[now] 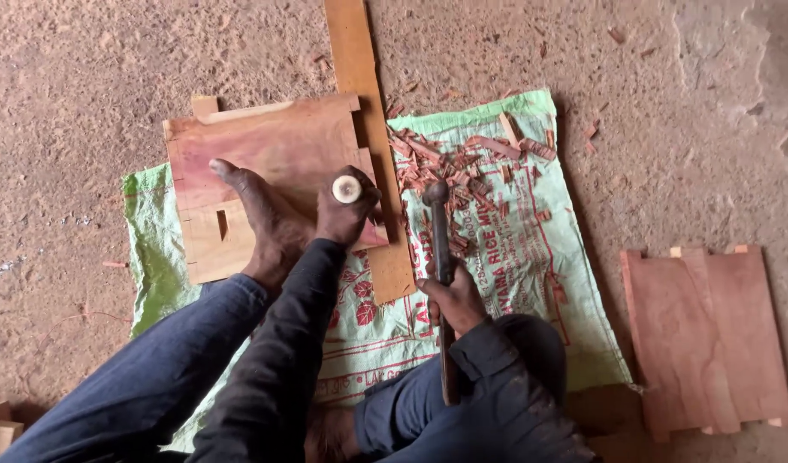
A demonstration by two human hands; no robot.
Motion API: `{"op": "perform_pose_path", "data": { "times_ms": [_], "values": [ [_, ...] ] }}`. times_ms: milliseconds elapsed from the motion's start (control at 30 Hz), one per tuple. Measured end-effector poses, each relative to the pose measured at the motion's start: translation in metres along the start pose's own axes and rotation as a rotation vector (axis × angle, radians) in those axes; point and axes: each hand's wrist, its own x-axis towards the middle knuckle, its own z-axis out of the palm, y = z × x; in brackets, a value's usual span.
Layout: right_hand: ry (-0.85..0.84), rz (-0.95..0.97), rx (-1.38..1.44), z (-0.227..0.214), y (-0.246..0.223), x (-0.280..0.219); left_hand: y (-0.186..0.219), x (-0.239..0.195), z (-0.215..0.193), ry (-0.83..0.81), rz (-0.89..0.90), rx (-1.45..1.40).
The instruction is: The recorder is using a hammer and a chisel to shape a wooden board, using their feet to hold the workpiece steady on a workspace mat.
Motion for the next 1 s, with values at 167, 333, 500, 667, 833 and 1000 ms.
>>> {"op": "perform_pose_path", "data": {
  "times_ms": [167,333,500,667,833,1000],
  "values": [
    [-0.02,-0.673,-0.327,-0.01,-0.045,-0.013,-0.001,-0.008,0.004,-0.04,-0.103,-0.113],
    [0.156,-0.933,-0.393,0.021,-0.172,-0.06,-0.007,-0.006,0.003,-0.045,0.087,0.156],
    [-0.03,-1.332,-1.025,-0.012,-0.081,0.02,0.001,-0.007,0.007,-0.035,-0.017,0.176],
    [0.085,-0.645,-1.165,-0.004,-0.057,0.001,-0.026,-0.006,0.009,0.017,0.014,0.179],
    [0.094,-0.373,-0.278,-0.02,0.025,0.018,-0.044,0.046,0.001,0.31,-0.292,-0.431],
    [0.235,0.277,0.318,-0.028,0.023,0.011,0.042,0.047,0.002,0.071,0.293,0.1]
  ]
}}
